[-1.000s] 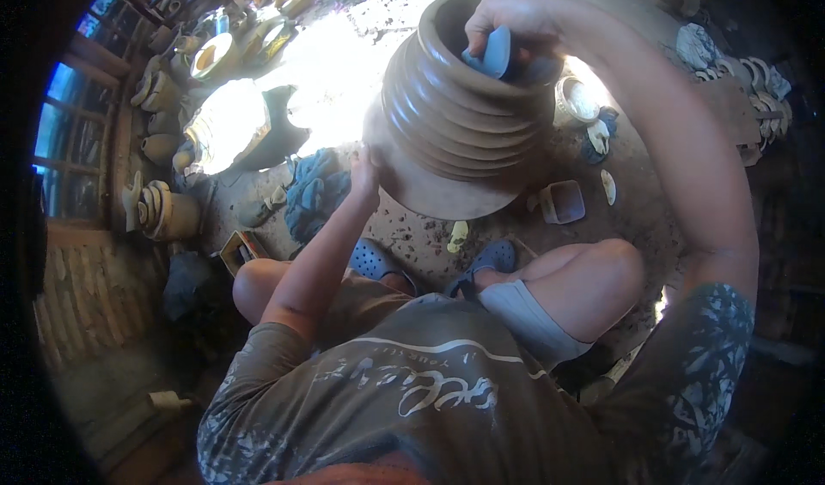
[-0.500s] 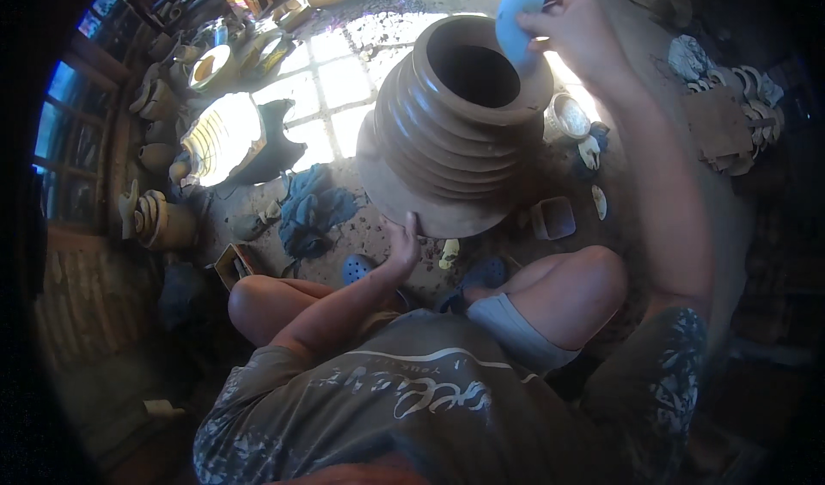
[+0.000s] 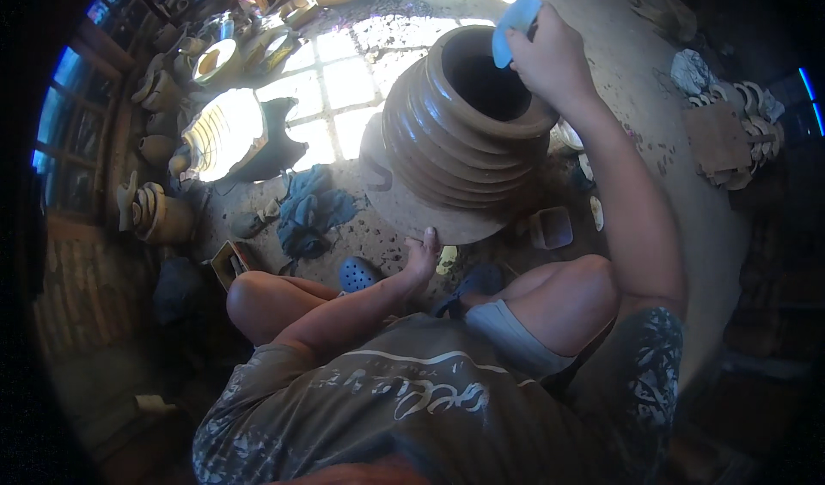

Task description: The person shapes a tall clay pot on a pottery wheel by hand and using a blue curved tool to smooth the internal and external surfaces. They then use a yellow tool to carve horizontal decorative lines into the exterior of the clay vessel while it rotates.

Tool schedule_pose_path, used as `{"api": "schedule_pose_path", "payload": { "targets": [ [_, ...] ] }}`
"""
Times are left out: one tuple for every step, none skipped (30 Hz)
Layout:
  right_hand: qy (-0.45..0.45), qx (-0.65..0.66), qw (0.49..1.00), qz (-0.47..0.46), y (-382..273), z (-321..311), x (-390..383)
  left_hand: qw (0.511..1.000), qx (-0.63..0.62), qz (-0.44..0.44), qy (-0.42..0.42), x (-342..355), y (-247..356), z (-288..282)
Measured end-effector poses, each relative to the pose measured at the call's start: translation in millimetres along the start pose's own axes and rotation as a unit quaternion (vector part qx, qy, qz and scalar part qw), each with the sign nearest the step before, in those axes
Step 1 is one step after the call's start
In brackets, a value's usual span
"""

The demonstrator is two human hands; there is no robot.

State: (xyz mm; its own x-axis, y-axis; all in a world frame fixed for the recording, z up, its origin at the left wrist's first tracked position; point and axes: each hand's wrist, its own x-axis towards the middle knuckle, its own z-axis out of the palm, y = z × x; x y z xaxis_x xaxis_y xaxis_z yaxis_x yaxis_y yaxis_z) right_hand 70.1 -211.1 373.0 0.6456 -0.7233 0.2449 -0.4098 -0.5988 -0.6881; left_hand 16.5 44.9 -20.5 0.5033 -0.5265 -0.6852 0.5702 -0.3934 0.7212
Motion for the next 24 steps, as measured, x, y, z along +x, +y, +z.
{"api": "schedule_pose_path", "payload": {
  "targets": [
    [0.000, -0.002, 1.000, -0.009, 0, 1, 0, 1.000, -0.014, -0.010, -0.010, 0, -1, 1],
    [0.000, -0.004, 1.000, -0.018, 1, 2, 0, 0.999, -0.027, -0.018, -0.036, -1, -2, 1],
    [0.001, -0.008, 1.000, -0.025, 4, 4, -2, 0.997, -0.038, -0.029, -0.065, -4, 0, 2],
    [0.001, -0.026, 0.999, -0.028, 8, 5, -4, 0.992, -0.038, -0.060, -0.104, -17, 12, 3],
    [0.003, -0.048, 0.998, -0.027, 15, 3, -8, 0.984, -0.037, -0.093, -0.147, -38, 34, 4],
    [0.001, -0.064, 0.997, -0.037, 11, 5, -8, 0.976, -0.040, -0.119, -0.181, -49, 49, 1],
    [0.014, -0.081, 0.995, -0.047, 10, 8, -8, 0.985, -0.087, -0.082, -0.123, -44, 41, 1],
    [0.027, -0.099, 0.993, -0.056, 8, 12, -9, 0.988, -0.132, -0.046, -0.064, -33, 25, 2],
    [0.041, -0.117, 0.990, -0.069, 4, 16, -9, 0.984, -0.180, -0.007, -0.004, -20, 11, 4],
    [0.039, -0.120, 0.989, -0.074, -1, 19, -9, 0.985, -0.170, -0.007, -0.006, -7, 2, 2],
    [0.039, -0.122, 0.989, -0.079, -7, 22, -10, 0.987, -0.159, -0.006, -0.008, 7, -5, -4],
    [0.040, -0.127, 0.988, -0.079, -7, 23, -12, 0.989, -0.144, -0.007, -0.013, 9, -3, -7],
    [0.043, -0.134, 0.986, -0.085, -8, 25, -13, 0.992, -0.127, -0.011, -0.014, 7, -4, -5],
    [0.046, -0.141, 0.985, -0.092, -9, 26, -13, 0.994, -0.109, -0.015, -0.015, 3, -6, 0],
    [0.048, -0.147, 0.983, -0.101, -11, 29, -13, 0.995, -0.094, -0.017, -0.014, 3, -9, 3],
    [0.044, -0.145, 0.983, -0.104, -14, 31, -14, 0.996, -0.086, -0.019, -0.005, 5, -10, 4],
    [0.039, -0.143, 0.983, -0.108, -17, 32, -15, 0.997, -0.078, -0.021, 0.004, 7, -11, 5],
    [0.033, -0.142, 0.983, -0.109, -19, 33, -17, 0.997, -0.070, -0.026, 0.012, 5, -10, 6],
    [0.025, -0.145, 0.984, -0.105, -21, 33, -17, 0.996, -0.074, -0.035, 0.016, 3, -9, 5],
    [0.017, -0.147, 0.984, -0.103, -22, 33, -17, 0.996, -0.079, -0.044, 0.021, 2, -7, 3],
    [0.011, -0.147, 0.984, -0.101, -23, 34, -16, 0.995, -0.083, -0.051, 0.027, 3, -4, 0],
    [0.010, -0.139, 0.984, -0.113, -24, 36, -16, 0.992, -0.117, -0.033, 0.035, 4, 0, -4],
    [0.009, -0.130, 0.983, -0.126, -26, 38, -16, 0.987, -0.151, -0.014, 0.044, 4, 3, -8],
    [0.009, -0.123, 0.983, -0.138, -28, 38, -17, 0.982, -0.184, 0.005, 0.050, 6, 6, -12]
  ]
}}
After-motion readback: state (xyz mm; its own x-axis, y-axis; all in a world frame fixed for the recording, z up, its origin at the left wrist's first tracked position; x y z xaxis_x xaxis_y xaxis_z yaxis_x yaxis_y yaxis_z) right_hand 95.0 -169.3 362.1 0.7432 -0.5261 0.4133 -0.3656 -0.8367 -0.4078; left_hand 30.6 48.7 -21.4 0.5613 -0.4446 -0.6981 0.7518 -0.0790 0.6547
